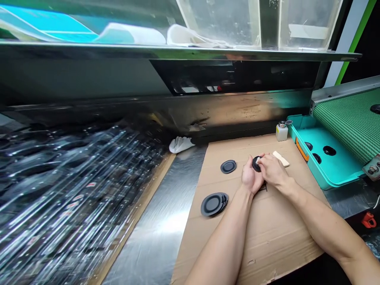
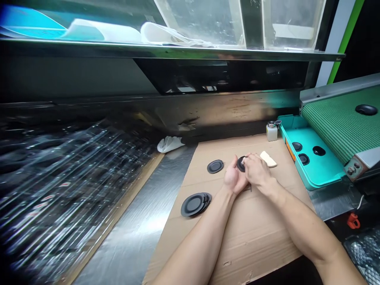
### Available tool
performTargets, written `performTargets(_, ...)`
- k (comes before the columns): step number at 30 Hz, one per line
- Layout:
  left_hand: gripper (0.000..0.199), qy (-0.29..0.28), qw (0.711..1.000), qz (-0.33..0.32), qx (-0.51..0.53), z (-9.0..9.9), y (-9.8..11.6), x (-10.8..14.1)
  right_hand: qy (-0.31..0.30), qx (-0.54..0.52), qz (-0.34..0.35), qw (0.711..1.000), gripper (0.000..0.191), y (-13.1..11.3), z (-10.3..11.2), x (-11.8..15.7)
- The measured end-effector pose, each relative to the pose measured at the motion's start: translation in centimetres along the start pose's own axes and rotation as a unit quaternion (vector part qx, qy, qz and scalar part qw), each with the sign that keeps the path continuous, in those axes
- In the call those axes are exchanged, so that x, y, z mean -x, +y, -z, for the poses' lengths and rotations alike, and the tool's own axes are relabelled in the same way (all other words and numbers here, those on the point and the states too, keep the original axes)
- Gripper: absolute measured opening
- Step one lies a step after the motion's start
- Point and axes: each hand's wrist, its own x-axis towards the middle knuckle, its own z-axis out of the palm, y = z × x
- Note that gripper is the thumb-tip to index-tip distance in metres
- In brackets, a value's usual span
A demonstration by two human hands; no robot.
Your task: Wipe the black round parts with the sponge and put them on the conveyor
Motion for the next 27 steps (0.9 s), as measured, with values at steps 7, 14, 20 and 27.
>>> performTargets(7,0.044,0.028,0.999,-0.025,-0.015,0.0,-0.4,-0.2,-0.043,0.014,-0.006,0.999,0.019,0.3,0.4,0.2)
performTargets(14,0.036,0.035,0.998,-0.06,0.006,-0.6,-1.8,-0.2,0.047,0.007,-0.017,0.999,0.018,-0.4,-0.2,-0.4)
performTargets(20,0.045,0.029,0.998,-0.053,0.017,-0.3,-0.8,-0.1,0.057,0.014,-0.048,0.997,0.019,0.7,0.2,-0.5)
performTargets(27,0.046,0.031,0.998,-0.06,0.018,0.0,0.1,-0.4,0.029,-0.029,-0.03,0.999,0.02,0.9,0.3,-0.2)
